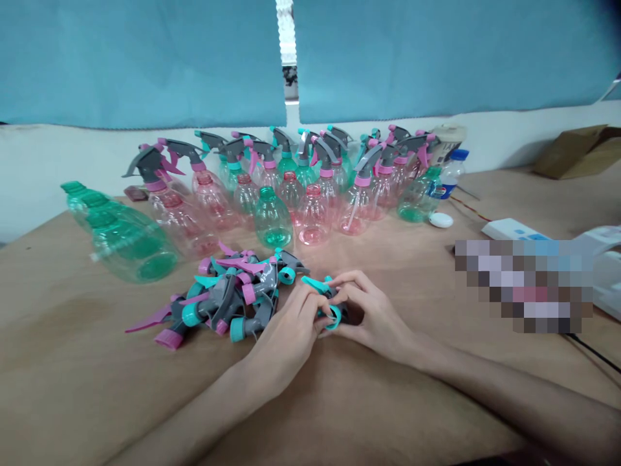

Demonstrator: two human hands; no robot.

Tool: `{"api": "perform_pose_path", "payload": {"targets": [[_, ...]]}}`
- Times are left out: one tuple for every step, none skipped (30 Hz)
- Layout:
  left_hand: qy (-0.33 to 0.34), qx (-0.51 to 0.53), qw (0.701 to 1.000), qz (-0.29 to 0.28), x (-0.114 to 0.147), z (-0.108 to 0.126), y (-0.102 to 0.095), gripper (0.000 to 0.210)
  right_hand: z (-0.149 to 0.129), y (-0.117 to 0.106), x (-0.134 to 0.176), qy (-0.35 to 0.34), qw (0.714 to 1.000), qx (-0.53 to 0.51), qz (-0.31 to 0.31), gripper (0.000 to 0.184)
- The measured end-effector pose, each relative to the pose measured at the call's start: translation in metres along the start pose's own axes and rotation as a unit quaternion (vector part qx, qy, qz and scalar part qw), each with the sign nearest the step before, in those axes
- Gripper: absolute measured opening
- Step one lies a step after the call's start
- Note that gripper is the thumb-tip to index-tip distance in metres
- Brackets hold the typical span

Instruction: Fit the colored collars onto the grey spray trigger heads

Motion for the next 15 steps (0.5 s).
{"api": "perform_pose_path", "payload": {"targets": [[-0.002, 0.002, 1.000, -0.001, 0.0003, -0.0002, 0.0002, 0.009, -0.0002, 0.0000, 0.0002, 0.001, 1.000, -0.001, -0.002, 0.021], [-0.002, 0.005, 1.000, -0.001, 0.0006, -0.0005, 0.0004, 0.009, -0.0004, 0.0000, 0.0003, 0.001, 1.000, -0.002, -0.003, 0.022], [-0.002, 0.008, 1.000, -0.002, 0.0011, -0.0009, 0.0006, 0.009, -0.0007, -0.0001, 0.0005, 0.003, 1.000, -0.002, -0.003, 0.022], [0.000, 0.010, 1.000, -0.003, 0.0016, -0.0013, 0.0007, 0.009, -0.0009, -0.0002, 0.0005, 0.005, 1.000, -0.003, -0.003, 0.022], [0.001, 0.013, 1.000, -0.005, 0.0021, -0.0018, 0.0009, 0.010, -0.0011, -0.0003, 0.0005, 0.006, 1.000, -0.004, -0.004, 0.022], [-0.001, 0.016, 1.000, -0.006, 0.0026, -0.0022, 0.0010, 0.010, -0.0014, -0.0003, 0.0005, 0.007, 1.000, -0.006, -0.005, 0.022], [-0.007, 0.019, 1.000, -0.005, 0.0030, -0.0025, 0.0010, 0.010, -0.0017, -0.0003, 0.0005, 0.008, 1.000, -0.009, -0.007, 0.022], [-0.014, 0.022, 1.000, -0.005, 0.0033, -0.0027, 0.0011, 0.010, -0.0018, -0.0003, 0.0005, 0.007, 1.000, -0.013, -0.008, 0.021], [-0.020, 0.026, 0.999, -0.003, 0.0036, -0.0026, 0.0011, 0.010, -0.0019, -0.0002, 0.0006, 0.004, 1.000, -0.016, -0.010, 0.021], [-0.025, 0.029, 0.999, -0.001, 0.0038, -0.0023, 0.0011, 0.010, -0.0018, 0.0001, 0.0008, 0.000, 1.000, -0.019, -0.012, 0.020], [-0.026, 0.032, 0.999, 0.002, 0.0040, -0.0017, 0.0011, 0.010, -0.0016, 0.0004, 0.0012, -0.006, 1.000, -0.020, -0.013, 0.020], [-0.025, 0.033, 0.999, 0.006, 0.0043, -0.0009, 0.0011, 0.011, -0.0012, 0.0008, 0.0017, -0.012, 1.000, -0.021, -0.013, 0.020], [-0.022, 0.033, 0.999, 0.010, 0.0046, -0.0001, 0.0010, 0.011, -0.0009, 0.0012, 0.0023, -0.019, 1.000, -0.020, -0.013, 0.020], [-0.018, 0.033, 0.999, 0.015, 0.0050, 0.0008, 0.0009, 0.011, -0.0007, 0.0017, 0.0030, -0.025, 0.999, -0.019, -0.013, 0.020], [-0.016, 0.031, 0.999, 0.019, 0.0057, 0.0014, 0.0008, 0.012, -0.0007, 0.0021, 0.0037, -0.030, 0.999, -0.017, -0.014, 0.019]]}}
Point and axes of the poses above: each hand's wrist, its own x-axis away from the middle knuckle, its own y-axis out of the palm, z = x × y, the point moved 2 cm from there along -x, towards the middle knuckle, and after that the axes turned 3 degrees about x, right-handed, at the moved point
